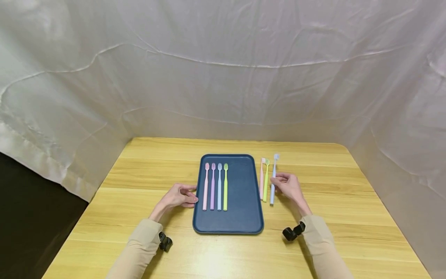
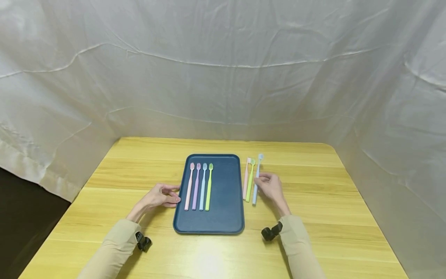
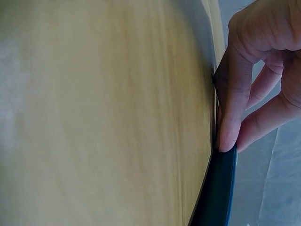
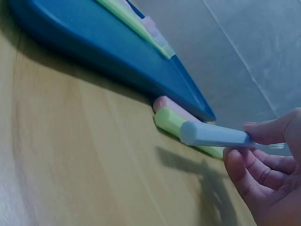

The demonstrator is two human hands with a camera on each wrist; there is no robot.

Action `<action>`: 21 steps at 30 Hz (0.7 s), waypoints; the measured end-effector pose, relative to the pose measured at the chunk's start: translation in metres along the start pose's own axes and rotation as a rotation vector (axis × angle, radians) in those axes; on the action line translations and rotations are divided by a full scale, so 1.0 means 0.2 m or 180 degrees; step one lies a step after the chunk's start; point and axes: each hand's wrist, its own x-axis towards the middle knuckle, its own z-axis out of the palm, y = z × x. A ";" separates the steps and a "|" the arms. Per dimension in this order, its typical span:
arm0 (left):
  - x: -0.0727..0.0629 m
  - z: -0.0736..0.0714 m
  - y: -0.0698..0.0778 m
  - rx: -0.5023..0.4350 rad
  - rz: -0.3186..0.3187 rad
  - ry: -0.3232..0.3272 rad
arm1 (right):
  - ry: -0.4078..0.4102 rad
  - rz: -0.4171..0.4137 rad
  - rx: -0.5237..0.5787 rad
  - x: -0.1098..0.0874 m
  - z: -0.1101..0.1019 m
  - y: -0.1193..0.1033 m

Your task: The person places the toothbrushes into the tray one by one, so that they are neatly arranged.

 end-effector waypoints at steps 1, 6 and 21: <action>0.00 0.00 0.00 0.0003 0.0000 0.0002 | -0.0014 -0.0024 -0.0002 0.00 0.00 -0.01; 0.00 0.00 0.00 0.0015 -0.0006 0.0017 | -0.0063 -0.0109 -0.0014 -0.01 0.03 -0.04; 0.00 0.00 0.00 -0.0007 -0.0014 0.0017 | -0.0221 -0.0205 -0.0050 -0.02 0.13 -0.11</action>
